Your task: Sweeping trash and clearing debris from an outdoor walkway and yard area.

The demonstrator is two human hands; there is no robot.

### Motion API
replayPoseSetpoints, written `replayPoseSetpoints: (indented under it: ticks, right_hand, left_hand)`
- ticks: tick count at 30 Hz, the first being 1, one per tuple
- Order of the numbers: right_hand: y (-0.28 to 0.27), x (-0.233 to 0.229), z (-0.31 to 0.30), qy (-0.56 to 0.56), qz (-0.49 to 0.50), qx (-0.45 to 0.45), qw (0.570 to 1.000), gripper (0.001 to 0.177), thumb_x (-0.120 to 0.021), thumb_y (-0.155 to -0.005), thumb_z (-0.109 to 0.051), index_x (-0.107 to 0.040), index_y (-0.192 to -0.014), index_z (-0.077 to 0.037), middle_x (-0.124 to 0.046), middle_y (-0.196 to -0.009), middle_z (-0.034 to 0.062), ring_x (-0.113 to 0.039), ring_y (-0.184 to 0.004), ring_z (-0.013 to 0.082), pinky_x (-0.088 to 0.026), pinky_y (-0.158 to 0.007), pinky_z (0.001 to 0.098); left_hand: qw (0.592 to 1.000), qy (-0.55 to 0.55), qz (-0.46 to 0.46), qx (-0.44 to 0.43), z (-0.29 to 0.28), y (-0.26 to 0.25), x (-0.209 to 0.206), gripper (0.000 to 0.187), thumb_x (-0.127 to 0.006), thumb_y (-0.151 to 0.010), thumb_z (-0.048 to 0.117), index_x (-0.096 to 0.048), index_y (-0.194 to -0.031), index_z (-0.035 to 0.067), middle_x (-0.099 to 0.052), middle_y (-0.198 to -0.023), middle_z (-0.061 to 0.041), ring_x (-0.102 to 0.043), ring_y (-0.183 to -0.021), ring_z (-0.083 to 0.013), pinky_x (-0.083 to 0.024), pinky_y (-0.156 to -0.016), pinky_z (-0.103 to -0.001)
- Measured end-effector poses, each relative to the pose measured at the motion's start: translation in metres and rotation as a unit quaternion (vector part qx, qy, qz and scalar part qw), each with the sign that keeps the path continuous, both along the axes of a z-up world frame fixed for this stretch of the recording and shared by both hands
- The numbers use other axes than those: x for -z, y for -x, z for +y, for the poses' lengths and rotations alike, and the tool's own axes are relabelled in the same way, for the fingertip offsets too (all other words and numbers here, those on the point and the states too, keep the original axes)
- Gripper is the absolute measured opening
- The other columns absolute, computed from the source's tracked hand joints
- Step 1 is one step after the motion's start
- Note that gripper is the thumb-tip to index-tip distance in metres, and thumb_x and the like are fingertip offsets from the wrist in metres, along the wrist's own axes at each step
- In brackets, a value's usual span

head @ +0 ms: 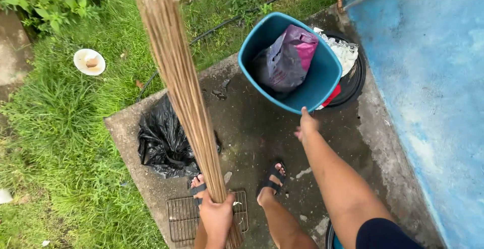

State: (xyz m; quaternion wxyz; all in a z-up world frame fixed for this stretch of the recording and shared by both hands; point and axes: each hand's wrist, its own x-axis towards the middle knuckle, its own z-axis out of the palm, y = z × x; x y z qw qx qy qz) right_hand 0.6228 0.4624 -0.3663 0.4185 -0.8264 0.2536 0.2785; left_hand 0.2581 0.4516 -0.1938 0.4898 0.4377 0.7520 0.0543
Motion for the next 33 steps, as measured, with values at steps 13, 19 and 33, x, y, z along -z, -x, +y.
replayPoseSetpoints:
  ticks: [13, 19, 33]
  right_hand:
    - [0.020, 0.134, -0.009, -0.371, 0.185, 0.214, 0.884, 0.042, -0.041, -0.108, -0.035, -0.044, -0.145, -0.015, -0.057, -0.146, 0.0147, -0.058, -0.135, 0.0294, -0.041, -0.117, 0.0516]
    - [0.128, 0.126, -0.050, -0.311, 0.202, 0.282, 0.885, 0.040, -0.030, -0.110, -0.036, -0.040, -0.145, -0.021, -0.060, -0.143, 0.0070, -0.062, -0.127, 0.0219, -0.045, -0.113, 0.0468]
    - [0.270, 0.079, 0.048, -0.218, 0.294, -0.106, 0.924, 0.070, -0.069, -0.089, -0.049, -0.050, -0.146, -0.012, -0.061, -0.140, 0.0129, -0.066, -0.118, 0.0272, -0.052, -0.099, 0.0464]
  left_hand:
    - [0.999, -0.029, 0.037, -0.006, -0.014, 0.031, 0.037, 0.040, -0.079, -0.072, 0.016, -0.067, -0.108, 0.003, -0.077, -0.084, -0.014, -0.076, -0.072, -0.0234, -0.059, -0.073, -0.038]
    - [0.995, 0.013, 0.028, -0.095, -0.004, 0.045, 0.030, 0.034, -0.077, -0.076, 0.011, -0.067, -0.106, 0.002, -0.077, -0.081, -0.014, -0.074, -0.067, -0.0246, -0.058, -0.066, -0.040]
    - [0.981, -0.077, 0.014, -0.178, 0.016, 0.135, 0.055, 0.039, -0.080, -0.075, 0.016, -0.069, -0.109, 0.001, -0.080, -0.088, -0.013, -0.077, -0.075, -0.0224, -0.058, -0.073, -0.035]
